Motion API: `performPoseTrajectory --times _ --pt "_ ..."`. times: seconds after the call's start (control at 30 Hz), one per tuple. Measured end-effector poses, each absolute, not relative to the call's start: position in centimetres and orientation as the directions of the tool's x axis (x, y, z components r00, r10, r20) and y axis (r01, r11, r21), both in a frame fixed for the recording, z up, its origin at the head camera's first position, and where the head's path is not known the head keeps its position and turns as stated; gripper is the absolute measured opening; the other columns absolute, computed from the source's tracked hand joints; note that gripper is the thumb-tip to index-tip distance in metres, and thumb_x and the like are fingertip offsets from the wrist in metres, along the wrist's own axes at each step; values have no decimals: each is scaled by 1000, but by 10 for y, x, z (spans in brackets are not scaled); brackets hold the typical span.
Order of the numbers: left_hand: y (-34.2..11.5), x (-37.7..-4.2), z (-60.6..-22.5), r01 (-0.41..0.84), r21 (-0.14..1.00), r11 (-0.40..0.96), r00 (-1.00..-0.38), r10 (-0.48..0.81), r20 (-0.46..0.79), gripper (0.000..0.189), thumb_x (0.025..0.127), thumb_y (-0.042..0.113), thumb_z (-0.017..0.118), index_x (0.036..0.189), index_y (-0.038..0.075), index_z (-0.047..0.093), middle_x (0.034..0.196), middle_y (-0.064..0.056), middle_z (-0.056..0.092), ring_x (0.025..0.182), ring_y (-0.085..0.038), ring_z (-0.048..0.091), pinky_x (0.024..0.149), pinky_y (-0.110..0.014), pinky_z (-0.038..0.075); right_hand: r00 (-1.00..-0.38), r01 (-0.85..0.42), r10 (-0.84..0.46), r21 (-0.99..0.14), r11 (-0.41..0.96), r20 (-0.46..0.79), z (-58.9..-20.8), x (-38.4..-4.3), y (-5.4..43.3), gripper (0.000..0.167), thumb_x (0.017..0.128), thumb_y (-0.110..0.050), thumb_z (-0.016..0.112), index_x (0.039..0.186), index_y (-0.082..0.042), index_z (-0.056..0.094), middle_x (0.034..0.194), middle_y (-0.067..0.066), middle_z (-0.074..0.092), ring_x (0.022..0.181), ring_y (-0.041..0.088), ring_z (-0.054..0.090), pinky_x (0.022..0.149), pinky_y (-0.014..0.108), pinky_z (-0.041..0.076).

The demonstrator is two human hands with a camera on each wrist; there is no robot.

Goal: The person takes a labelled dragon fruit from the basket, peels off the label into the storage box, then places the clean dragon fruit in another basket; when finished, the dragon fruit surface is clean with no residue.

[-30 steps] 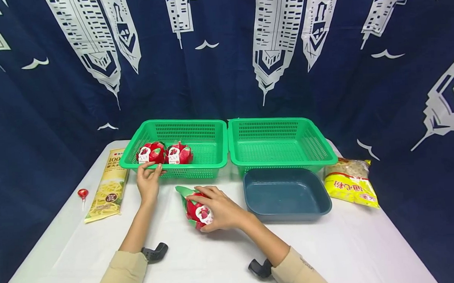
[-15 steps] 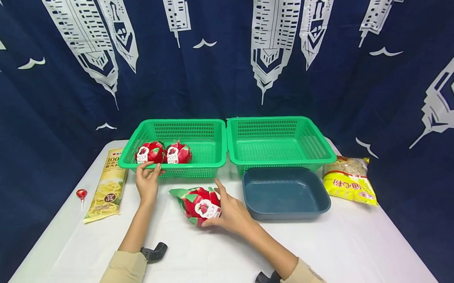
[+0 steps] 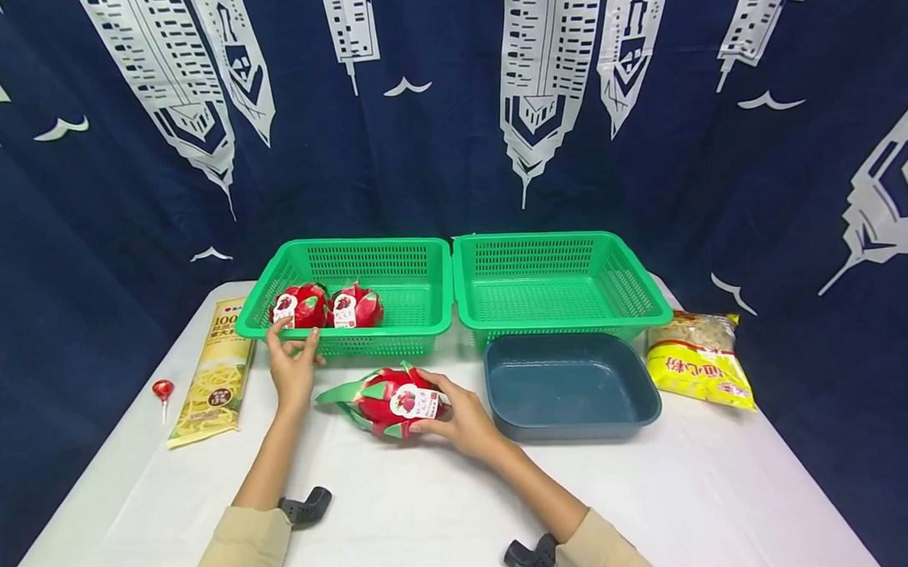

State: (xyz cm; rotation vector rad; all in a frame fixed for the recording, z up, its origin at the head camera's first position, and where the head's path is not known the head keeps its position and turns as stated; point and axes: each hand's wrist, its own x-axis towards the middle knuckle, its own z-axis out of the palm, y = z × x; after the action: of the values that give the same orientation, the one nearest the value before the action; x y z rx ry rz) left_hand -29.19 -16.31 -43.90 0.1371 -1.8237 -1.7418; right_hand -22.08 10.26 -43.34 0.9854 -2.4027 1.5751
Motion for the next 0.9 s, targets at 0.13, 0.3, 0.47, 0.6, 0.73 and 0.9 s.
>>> performPoseTrajectory --times 0.13,0.3,0.47,0.6,0.73,0.9 --pt "-161 -279 -428 423 839 341 -751 -386 535 36 90 27 61 120 8 51 63 -1 47 43 -6 38 43 -19 32 -794 -515 -486 -829 218 366 -430 -222 102 75 69 1 78 135 2 42 132 18 48 117 30 48 89 38 45" --pt "-153 -262 -415 585 701 407 -794 112 598 50 81 26 72 124 12 53 88 -6 60 78 -14 55 69 -35 47 -775 -481 -526 -867 133 350 -432 -231 102 75 70 3 76 136 4 39 135 21 44 118 35 46 85 40 48" --pt "-143 -255 -419 534 653 537 -839 430 334 96 62 52 80 142 40 28 134 4 40 120 -19 41 90 -53 41 -756 -442 -570 -893 83 321 -432 -240 103 76 73 5 73 139 3 35 140 19 39 123 35 41 86 39 47" --pt "-135 -255 -428 531 573 624 -839 483 251 106 55 58 81 143 46 21 137 8 37 119 -18 43 89 -49 43 -744 -399 -607 -914 71 278 -429 -243 103 77 76 6 71 141 2 31 144 17 33 125 34 37 89 41 46" --pt "-131 -255 -433 536 500 680 -841 484 243 105 54 60 80 141 50 22 132 12 44 111 -12 46 81 -40 45 -744 -435 -608 -892 123 279 -424 -241 102 77 75 5 72 141 2 32 144 17 33 126 33 37 95 43 40" --pt "-130 -254 -436 547 462 698 -836 481 264 99 55 70 73 140 49 26 126 13 48 103 -7 48 73 -32 47 -771 -558 -500 -796 235 393 -415 -231 99 72 75 0 74 137 5 38 137 22 38 125 37 36 99 52 32"
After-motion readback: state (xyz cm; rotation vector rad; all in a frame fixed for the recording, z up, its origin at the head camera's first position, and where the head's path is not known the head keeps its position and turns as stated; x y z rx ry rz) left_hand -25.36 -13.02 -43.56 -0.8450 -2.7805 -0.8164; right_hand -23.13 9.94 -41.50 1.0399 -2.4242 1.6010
